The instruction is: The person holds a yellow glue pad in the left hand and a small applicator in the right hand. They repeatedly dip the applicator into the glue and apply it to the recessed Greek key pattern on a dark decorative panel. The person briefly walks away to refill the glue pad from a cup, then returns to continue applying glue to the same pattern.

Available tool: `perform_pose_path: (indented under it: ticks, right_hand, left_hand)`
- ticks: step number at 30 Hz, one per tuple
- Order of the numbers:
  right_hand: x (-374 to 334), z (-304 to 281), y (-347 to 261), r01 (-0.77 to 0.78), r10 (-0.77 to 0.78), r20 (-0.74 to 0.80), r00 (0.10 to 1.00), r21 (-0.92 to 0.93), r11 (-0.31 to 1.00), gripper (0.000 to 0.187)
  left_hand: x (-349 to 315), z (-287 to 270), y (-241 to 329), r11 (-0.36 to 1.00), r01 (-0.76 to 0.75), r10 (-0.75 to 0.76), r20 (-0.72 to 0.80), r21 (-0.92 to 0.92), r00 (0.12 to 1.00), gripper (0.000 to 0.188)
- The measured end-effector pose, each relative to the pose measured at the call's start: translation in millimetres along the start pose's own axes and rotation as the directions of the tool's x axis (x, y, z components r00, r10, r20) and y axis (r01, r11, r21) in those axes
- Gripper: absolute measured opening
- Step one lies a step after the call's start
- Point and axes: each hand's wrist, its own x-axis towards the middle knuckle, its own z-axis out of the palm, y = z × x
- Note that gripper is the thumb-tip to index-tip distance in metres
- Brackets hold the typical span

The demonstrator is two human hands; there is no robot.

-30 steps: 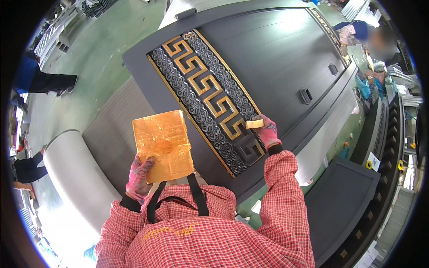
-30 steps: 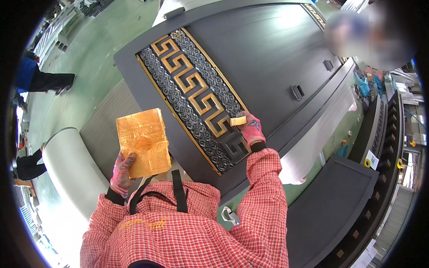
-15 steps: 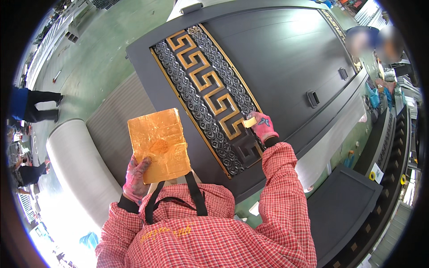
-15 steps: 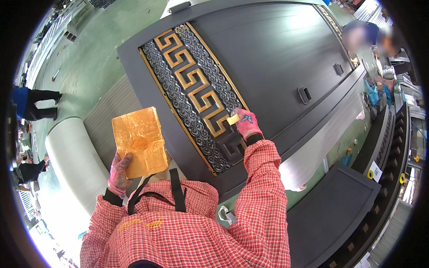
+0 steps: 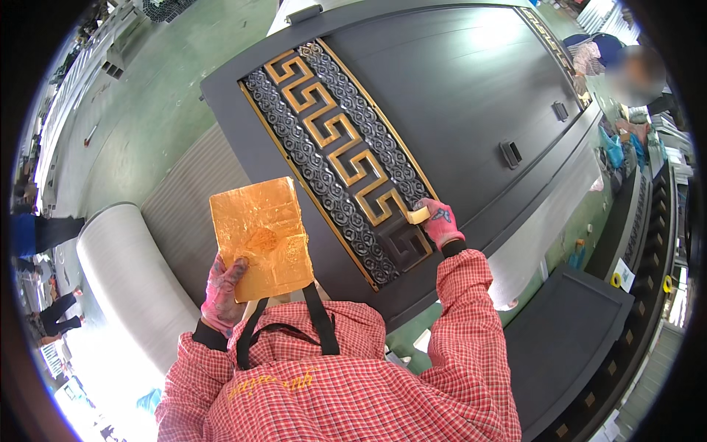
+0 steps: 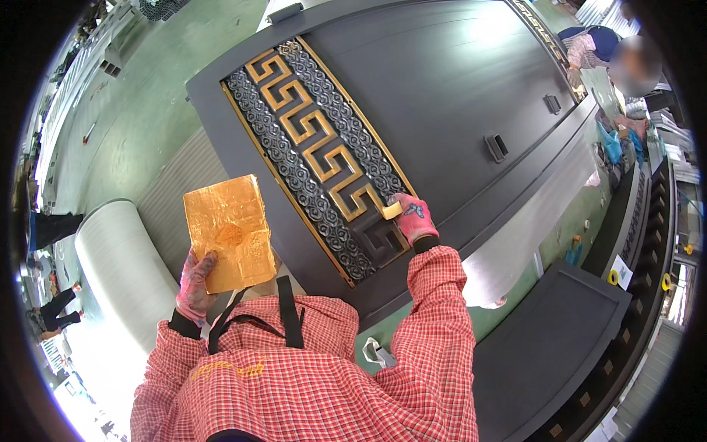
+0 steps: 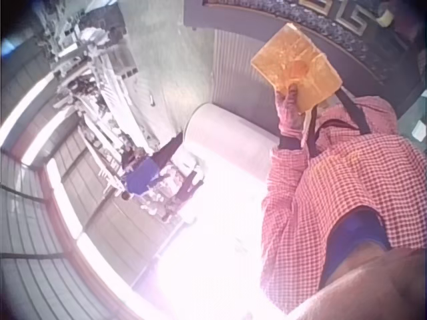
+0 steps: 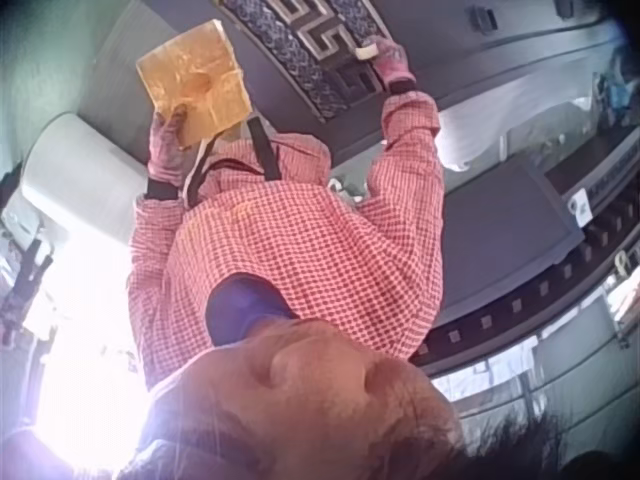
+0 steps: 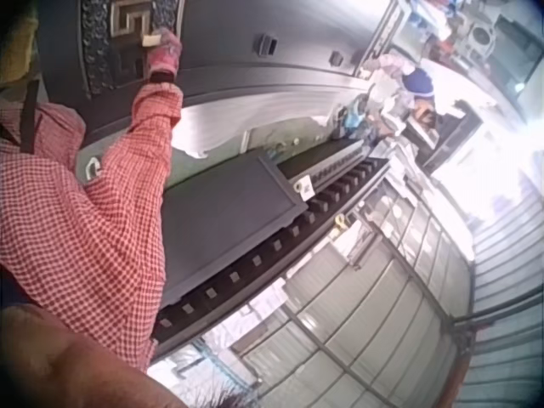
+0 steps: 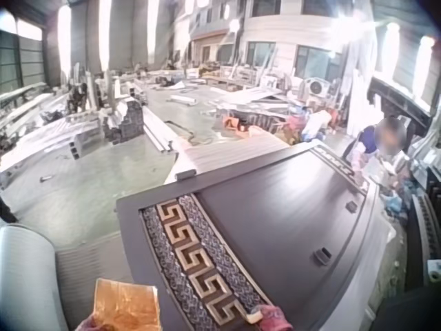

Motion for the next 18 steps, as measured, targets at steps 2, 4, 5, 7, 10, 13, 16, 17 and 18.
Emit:
perform_pose_path:
  ticks: [2, 4, 5, 7, 10, 13, 16, 17, 18]
  right_hand:
    - [-4.4, -2.1, -0.8, -0.066, 0.065, 0.023, 0.998, 0.011, 0.998, 0.018]
    - [-13.3, 1.7, 0.7, -0.104, 0.116, -0.098, 0.988, 0.120, 0.987, 0.019]
    - [-18.5, 4.9, 1.5, -0.117, 0.145, -0.156, 0.977, 0.176, 0.977, 0.019]
    - [-28.5, 12.8, 0.4, -0.147, 0.189, -0.228, 0.955, 0.190, 0.971, 0.020]
    - [-41.3, 26.4, -13.0, -0.173, 0.278, -0.292, 0.915, 0.339, 0.925, 0.019]
    - [-45.9, 36.6, -17.6, -0.197, 0.300, -0.328, 0.896, 0.312, 0.929, 0.019]
    - [-45.1, 50.1, -16.9, -0.282, 0.381, -0.281, 0.881, 0.334, 0.899, 0.031]
    - [-44.9, 53.4, -14.5, -0.250, 0.331, -0.314, 0.890, 0.271, 0.930, 0.028]
    - [-47.1, 55.4, -12.6, -0.276, 0.364, -0.282, 0.887, 0.308, 0.910, 0.028]
  left_hand:
    - [0.7, -1.2, -2.1, 1.000, -0.016, 0.016, -0.016, -0.007, 1.000, 0.050]
    - [0.6, -2.5, -3.2, 1.000, -0.024, 0.024, -0.025, -0.010, 0.999, 0.051]
    - [0.0, -3.5, -3.5, 1.000, -0.024, 0.024, -0.025, -0.009, 0.999, 0.051]
    - [0.3, -4.7, -4.4, 1.000, -0.031, 0.031, -0.019, -0.004, 0.999, 0.051]
    - [1.4, -7.4, -5.7, 0.999, -0.041, 0.041, -0.010, 0.014, 0.999, 0.052]
    - [4.5, -9.5, -6.2, 0.999, -0.026, 0.026, 0.007, 0.021, 1.000, 0.053]
    - [4.3, -11.1, -5.7, 1.000, -0.024, 0.024, 0.025, 0.006, 0.999, 0.053]
    - [4.1, -10.1, -5.4, 1.000, -0.024, 0.024, 0.033, 0.000, 0.999, 0.053]
    - [3.9, -9.0, -4.9, 1.000, -0.024, 0.024, 0.040, -0.006, 0.999, 0.053]
